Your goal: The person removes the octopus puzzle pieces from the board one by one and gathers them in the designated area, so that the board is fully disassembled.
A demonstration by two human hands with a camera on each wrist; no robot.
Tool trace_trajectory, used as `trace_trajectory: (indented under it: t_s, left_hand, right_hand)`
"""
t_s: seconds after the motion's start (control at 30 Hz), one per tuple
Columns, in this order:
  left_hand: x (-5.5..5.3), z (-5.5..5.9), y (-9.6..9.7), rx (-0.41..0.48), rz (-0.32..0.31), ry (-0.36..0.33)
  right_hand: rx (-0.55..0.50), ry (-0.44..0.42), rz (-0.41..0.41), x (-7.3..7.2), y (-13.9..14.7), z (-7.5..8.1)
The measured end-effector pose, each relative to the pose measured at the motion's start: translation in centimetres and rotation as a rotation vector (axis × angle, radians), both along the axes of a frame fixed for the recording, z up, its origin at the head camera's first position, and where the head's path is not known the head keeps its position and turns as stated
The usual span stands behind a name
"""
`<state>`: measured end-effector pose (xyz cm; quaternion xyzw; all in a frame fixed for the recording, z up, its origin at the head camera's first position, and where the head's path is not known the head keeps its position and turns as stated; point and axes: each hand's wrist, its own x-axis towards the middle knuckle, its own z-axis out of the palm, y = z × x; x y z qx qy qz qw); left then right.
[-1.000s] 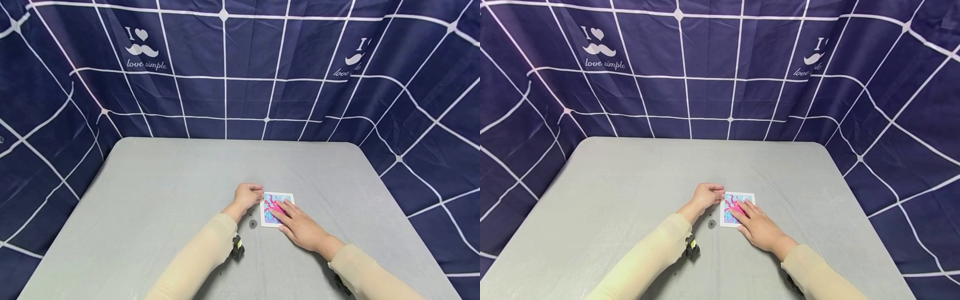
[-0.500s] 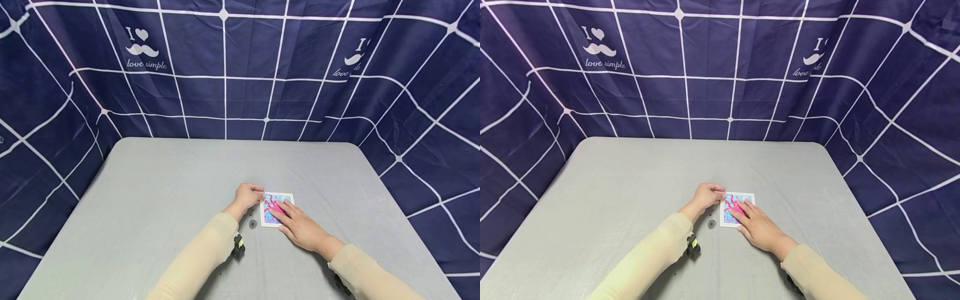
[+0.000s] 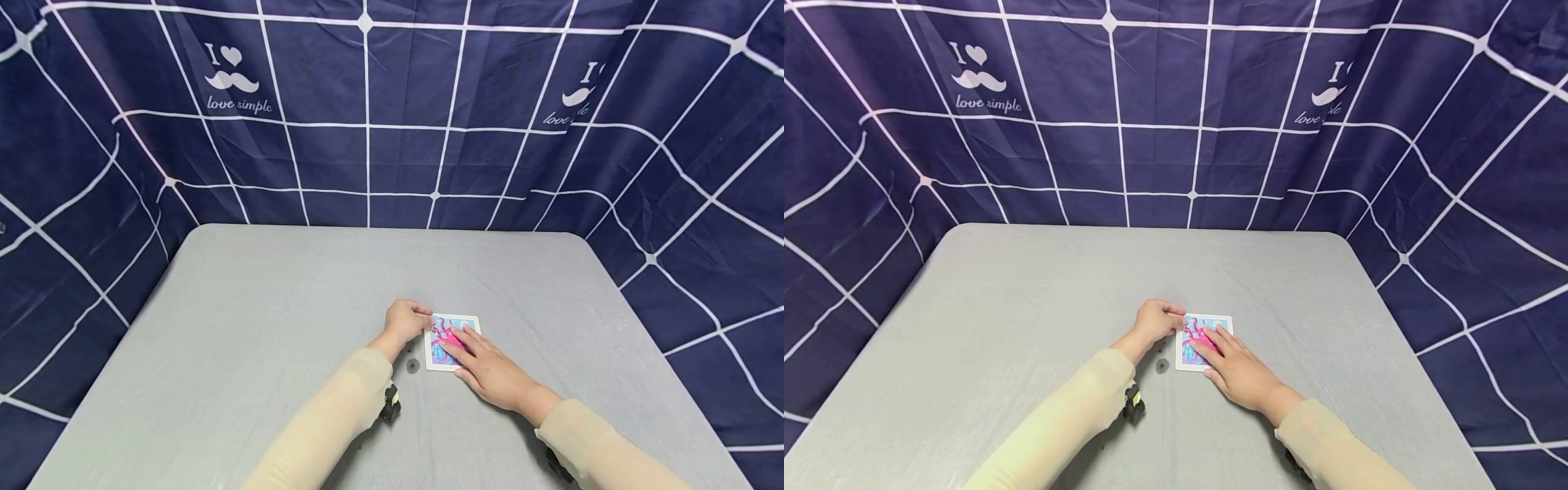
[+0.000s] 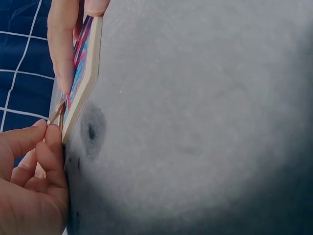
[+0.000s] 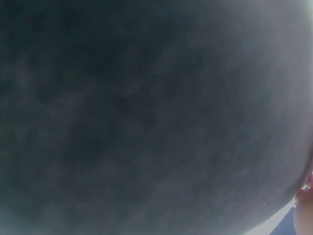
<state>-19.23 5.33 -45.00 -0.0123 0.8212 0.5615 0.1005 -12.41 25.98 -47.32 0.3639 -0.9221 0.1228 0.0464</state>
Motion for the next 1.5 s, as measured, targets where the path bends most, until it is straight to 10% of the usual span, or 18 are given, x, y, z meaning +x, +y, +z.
trace_trajectory:
  t_s: [1.5]
  left_hand:
    - [-1.3, -0.2, -4.2, 0.156, 0.007, -0.071]
  right_hand:
    - [0.037, -0.028, -0.010, 0.1, 0.0, 0.2]
